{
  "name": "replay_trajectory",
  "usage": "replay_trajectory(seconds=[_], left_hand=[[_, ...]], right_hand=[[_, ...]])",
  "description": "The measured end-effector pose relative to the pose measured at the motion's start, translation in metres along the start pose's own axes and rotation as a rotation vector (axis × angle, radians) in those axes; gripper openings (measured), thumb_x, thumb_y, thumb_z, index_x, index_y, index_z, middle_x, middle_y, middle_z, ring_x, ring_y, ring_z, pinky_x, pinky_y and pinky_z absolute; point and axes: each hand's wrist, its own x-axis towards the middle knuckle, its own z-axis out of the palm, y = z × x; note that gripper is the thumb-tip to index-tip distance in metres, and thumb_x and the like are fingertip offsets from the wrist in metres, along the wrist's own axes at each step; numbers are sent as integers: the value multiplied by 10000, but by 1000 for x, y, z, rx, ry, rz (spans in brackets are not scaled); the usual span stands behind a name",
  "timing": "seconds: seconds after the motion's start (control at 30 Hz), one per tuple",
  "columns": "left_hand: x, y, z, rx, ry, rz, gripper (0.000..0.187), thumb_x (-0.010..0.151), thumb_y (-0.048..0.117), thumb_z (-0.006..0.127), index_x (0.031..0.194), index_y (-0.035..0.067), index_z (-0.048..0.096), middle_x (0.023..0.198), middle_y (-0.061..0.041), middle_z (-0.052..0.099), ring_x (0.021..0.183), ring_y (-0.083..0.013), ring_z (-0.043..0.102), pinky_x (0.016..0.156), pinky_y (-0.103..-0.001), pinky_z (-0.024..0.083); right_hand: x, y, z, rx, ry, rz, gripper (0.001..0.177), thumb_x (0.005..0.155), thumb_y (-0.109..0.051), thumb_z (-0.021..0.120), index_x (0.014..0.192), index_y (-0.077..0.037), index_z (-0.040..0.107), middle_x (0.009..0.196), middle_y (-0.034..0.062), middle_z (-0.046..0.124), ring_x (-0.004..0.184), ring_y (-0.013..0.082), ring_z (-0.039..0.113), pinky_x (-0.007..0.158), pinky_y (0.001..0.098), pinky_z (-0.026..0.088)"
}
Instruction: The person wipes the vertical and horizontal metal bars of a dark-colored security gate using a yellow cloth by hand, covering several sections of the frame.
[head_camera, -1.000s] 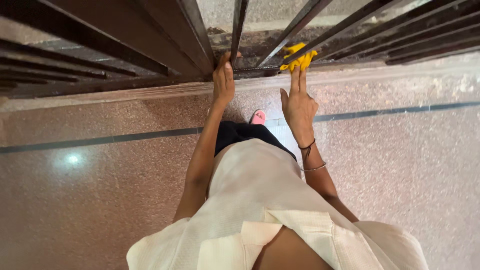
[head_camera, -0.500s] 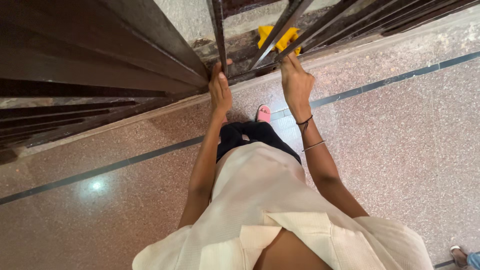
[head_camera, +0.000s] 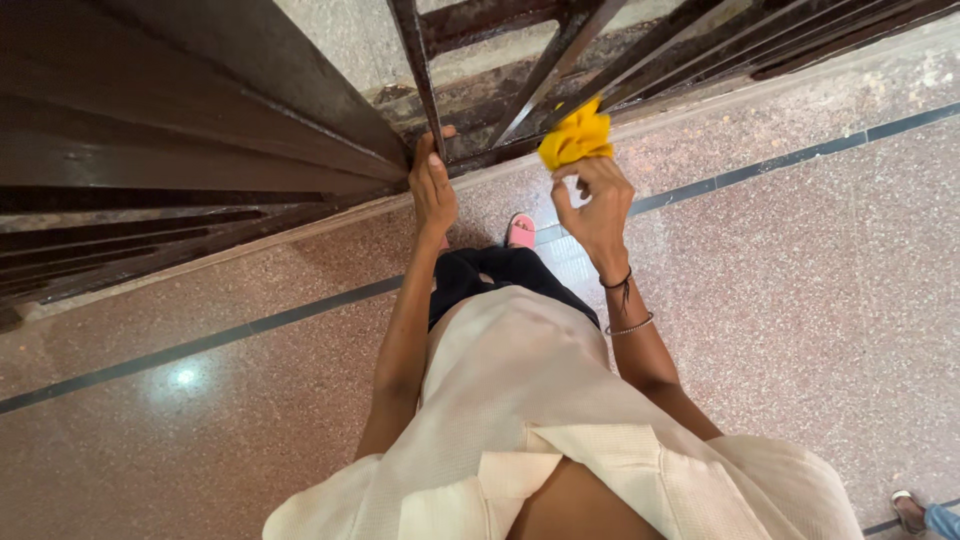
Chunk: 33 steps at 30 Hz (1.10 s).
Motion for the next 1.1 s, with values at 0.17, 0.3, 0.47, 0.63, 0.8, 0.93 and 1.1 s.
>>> replay_trajectory(seconds=[0.17, 0.3, 0.47, 0.63, 0.8, 0.93, 1.1], left_hand=[[0, -2, 1, 21, 4, -11, 544, 1145, 404, 227, 1269, 32, 604, 1256, -176, 663, 1189, -377, 653, 1032, -451, 500], [-1, -2, 1, 28, 4, -33, 545, 1138, 403, 222, 1269, 39, 607, 1235, -177, 662, 1177, -373, 662, 1014, -443, 504], [-2, 0, 1, 27, 2, -30, 552, 1145, 414, 218, 1272, 43, 606, 1237, -181, 662, 1168, -368, 662, 1009, -438, 507], [0, 2, 0, 35, -3, -48, 565, 1146, 425, 204, 1270, 47, 606, 1230, -180, 660, 1158, -360, 666, 997, -431, 508], [-1, 2, 2, 46, 10, -34, 560, 1141, 409, 215, 1278, 40, 612, 1250, -188, 661, 1187, -373, 653, 1009, -439, 500], [0, 1, 0, 24, -5, -9, 551, 1146, 405, 225, 1272, 28, 608, 1260, -184, 665, 1204, -371, 651, 1046, -441, 497], [-5, -8, 2, -9, 18, -12, 555, 1138, 401, 235, 1286, 15, 605, 1263, -183, 677, 1225, -363, 644, 1068, -437, 477]], right_hand=[[8, -20, 3, 206, -33, -347, 235, 858, -67, 781, 1087, -69, 728, 1121, 136, 711, 1133, 324, 668, 998, 424, 540], [24, -36, 23, 32, -129, -342, 436, 885, -95, 793, 1289, -20, 646, 1309, 203, 639, 1229, 398, 566, 1042, 457, 485], [31, -46, 46, -346, -130, -386, 559, 834, -94, 758, 1336, 75, 580, 1367, 168, 626, 1183, 371, 569, 870, 450, 480], [23, -35, 48, -228, 4, -382, 401, 898, 44, 682, 1294, -19, 671, 1301, 82, 675, 1171, 281, 630, 990, 370, 547], [18, -30, 37, -90, 47, -359, 271, 919, 20, 702, 1183, -30, 736, 1213, 93, 702, 1069, 288, 668, 941, 375, 567], [31, -40, 49, -221, 25, -304, 256, 871, 18, 703, 1111, -50, 758, 1161, 74, 729, 996, 276, 677, 834, 371, 568], [30, -43, 57, -249, 39, -265, 211, 863, -8, 714, 1069, -40, 750, 1127, 76, 732, 924, 284, 663, 758, 380, 565]])
